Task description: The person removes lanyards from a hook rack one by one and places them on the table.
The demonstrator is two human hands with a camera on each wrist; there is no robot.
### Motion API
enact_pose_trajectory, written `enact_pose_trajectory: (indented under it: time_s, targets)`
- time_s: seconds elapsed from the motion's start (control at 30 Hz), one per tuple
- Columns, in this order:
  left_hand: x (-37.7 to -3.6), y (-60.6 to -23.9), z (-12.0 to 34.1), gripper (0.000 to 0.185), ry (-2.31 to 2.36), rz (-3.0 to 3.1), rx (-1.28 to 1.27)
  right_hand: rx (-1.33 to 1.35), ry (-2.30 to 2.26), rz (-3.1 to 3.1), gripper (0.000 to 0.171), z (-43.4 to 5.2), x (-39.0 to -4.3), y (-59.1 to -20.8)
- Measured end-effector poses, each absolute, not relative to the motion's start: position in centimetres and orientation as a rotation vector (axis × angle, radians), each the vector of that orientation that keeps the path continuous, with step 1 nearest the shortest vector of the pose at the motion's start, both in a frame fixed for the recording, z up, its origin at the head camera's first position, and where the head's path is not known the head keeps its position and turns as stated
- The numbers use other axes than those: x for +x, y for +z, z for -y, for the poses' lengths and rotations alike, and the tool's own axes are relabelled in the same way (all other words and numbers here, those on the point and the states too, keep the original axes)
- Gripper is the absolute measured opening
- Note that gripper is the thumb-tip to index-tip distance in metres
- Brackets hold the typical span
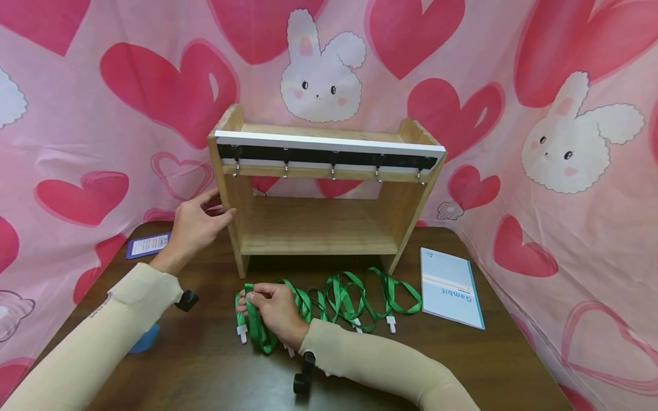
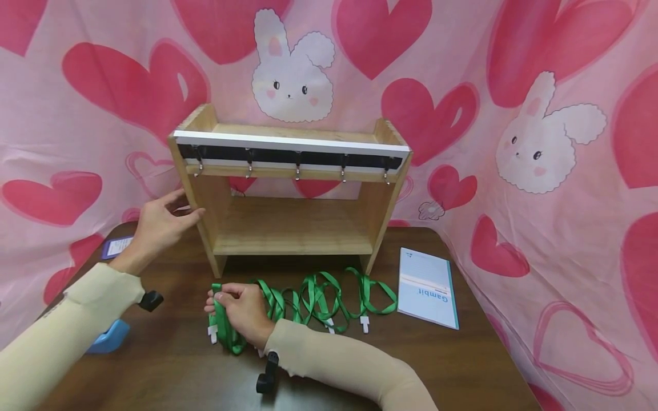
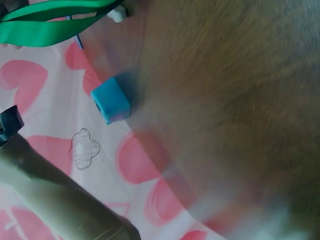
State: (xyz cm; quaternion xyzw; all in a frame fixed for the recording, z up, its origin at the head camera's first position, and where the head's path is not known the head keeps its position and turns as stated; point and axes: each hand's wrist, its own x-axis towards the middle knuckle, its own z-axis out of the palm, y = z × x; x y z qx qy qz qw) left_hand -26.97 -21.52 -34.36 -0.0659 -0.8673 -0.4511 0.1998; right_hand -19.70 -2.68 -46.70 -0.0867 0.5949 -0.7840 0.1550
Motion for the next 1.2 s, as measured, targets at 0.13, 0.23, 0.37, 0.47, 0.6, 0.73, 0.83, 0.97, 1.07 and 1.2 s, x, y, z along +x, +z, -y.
enact_pose_trajectory:
  time_s: [0.13, 0.23, 0.37, 0.47, 0.6, 0.73, 0.83, 0.97, 1.07, 1.2]
  targets:
    - [-26.9, -34.4, 21.5, 0.064, -1.264, 2.426, -0.177, -0.228, -2.240, -1.739, 0.023, 2.8, -20.0, -47.2]
    - [-26.9, -34.4, 21.6, 0.064, -1.264, 2.428, -0.172, -0.219, -2.244, -1.755, 0.023, 2.9, -20.1, -47.4]
    - [-26.9, -34.3, 21.5, 0.063, -1.260, 2.430, -0.178, -0.218, -2.246, -1.806, 0.025, 3.2, -20.3, -47.8]
    - [-26.9, -34.3, 21.5, 0.062, -1.261, 2.427, -0.179, -0.212, -2.244, -1.861, 0.024, 3.5, -20.5, -48.1]
    - [-26.8, -34.3, 21.4, 0.062, -1.276, 2.413, -0.170, -0.212, -2.225, -1.946, 0.020, 3.7, -20.7, -48.5]
    - [-26.8, -34.2, 21.4, 0.062, -1.281, 2.404, -0.164, -0.208, -2.194, -2.034, 0.021, 3.8, -21.1, -48.8]
    - [-27.0, -34.2, 21.3, 0.062, -1.273, 2.404, -0.166, -0.191, -2.190, -2.072, 0.022, 3.8, -21.4, -49.1]
    - [-27.0, -34.3, 21.3, 0.062, -1.260, 2.408, -0.172, -0.175, -2.174, -2.122, 0.021, 3.8, -21.7, -49.4]
    - [-27.1, -34.3, 21.4, 0.062, -1.254, 2.413, -0.170, -0.160, -2.148, -2.154, 0.020, 3.8, -21.8, -49.7]
    - [-27.0, -34.3, 21.4, 0.062, -1.257, 2.413, -0.161, -0.160, -2.117, -2.199, 0.019, 3.8, -21.9, -50.0]
